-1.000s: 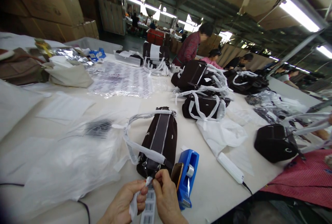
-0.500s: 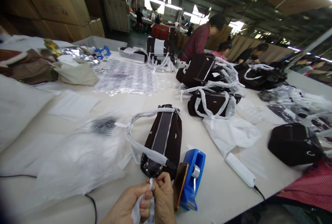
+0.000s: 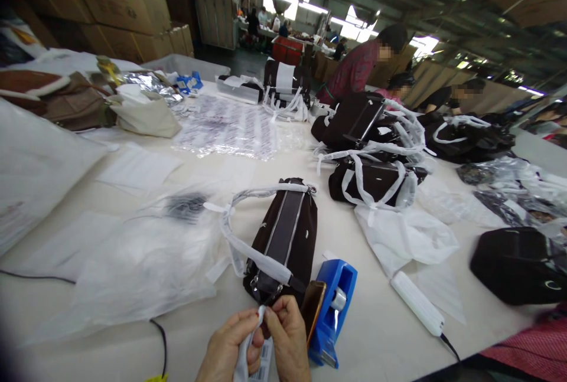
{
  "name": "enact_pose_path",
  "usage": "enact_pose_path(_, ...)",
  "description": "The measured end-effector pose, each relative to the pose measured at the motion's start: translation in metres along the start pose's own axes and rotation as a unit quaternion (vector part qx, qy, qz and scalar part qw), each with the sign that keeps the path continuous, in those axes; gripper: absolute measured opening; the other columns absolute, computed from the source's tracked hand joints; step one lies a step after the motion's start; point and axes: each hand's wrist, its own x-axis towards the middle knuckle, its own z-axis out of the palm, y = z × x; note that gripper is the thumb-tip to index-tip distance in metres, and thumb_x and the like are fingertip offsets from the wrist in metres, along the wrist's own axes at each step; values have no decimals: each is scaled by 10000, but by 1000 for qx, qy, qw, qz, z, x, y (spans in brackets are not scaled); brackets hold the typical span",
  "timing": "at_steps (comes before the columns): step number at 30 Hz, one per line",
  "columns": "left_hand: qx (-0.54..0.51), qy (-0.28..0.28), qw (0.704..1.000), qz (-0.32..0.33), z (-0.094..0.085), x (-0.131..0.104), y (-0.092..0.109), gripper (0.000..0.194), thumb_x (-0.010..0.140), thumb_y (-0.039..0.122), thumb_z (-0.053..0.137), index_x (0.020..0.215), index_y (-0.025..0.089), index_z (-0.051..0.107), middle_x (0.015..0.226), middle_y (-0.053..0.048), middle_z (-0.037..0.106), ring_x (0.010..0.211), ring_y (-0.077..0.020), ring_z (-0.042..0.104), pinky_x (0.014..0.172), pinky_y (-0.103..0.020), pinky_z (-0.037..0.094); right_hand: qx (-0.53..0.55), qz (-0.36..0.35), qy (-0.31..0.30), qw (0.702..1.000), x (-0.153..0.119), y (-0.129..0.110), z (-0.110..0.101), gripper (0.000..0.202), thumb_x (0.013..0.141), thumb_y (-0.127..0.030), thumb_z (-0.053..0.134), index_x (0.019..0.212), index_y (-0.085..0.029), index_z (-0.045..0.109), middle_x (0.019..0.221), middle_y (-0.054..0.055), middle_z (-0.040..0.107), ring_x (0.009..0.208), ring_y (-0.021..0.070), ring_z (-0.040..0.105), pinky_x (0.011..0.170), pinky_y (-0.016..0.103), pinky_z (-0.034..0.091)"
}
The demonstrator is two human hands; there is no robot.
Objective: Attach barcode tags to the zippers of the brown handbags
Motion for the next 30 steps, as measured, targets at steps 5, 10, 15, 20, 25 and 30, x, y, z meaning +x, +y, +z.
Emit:
enact_pose_path(5,46,4,997,69,-1,0,-4,313,536,371,665,706,126,569,390,17,520,288,-64,346,332,-189,220,-270,-178,24,946,-2,-33,-14,133,813,-320,505,815,-188,524,716,9,534,641,126,520,585,235,430)
enact_pose_path(10,112,8,986,125,-5,3,-4,320,575,403,643,721,127,573,397,14,532,315,-82,386,356,-203,260,-472,-341,-192,790,12,-82,-7,339,797,-97,408,1107,-198,504,995,87,524,907,173,515,775,303,451)
enact_pose_path(15,140,-4,977,159,-6,4,-2,303,587,398,637,706,124,590,402,25,515,336,-86,392,364,-206,279,-583,-305,-260,707,20,-103,9,225,712,-88,462,878,-189,575,857,48,528,789,167,498,654,285,415)
enact_pose_path(20,147,-11,976,163,-8,4,-1,278,596,383,632,700,128,599,410,22,526,340,-81,386,372,-205,279,-600,-312,-284,679,25,-103,12,125,721,-94,453,658,-177,522,764,24,525,703,135,483,593,246,374)
enact_pose_path(25,159,-16,978,134,-12,11,-2,292,571,426,591,623,140,562,395,-5,544,300,-81,370,353,-213,242,-595,-346,-342,640,31,-105,5,170,778,-84,396,775,-168,544,792,51,552,712,145,494,627,250,415)
enact_pose_path(30,153,-50,985,66,-9,8,8,252,517,400,580,473,170,487,339,9,480,257,-66,311,318,-211,188,-589,-363,-365,623,32,-106,-7,208,837,-97,341,816,-165,536,798,57,550,713,146,480,633,247,429)
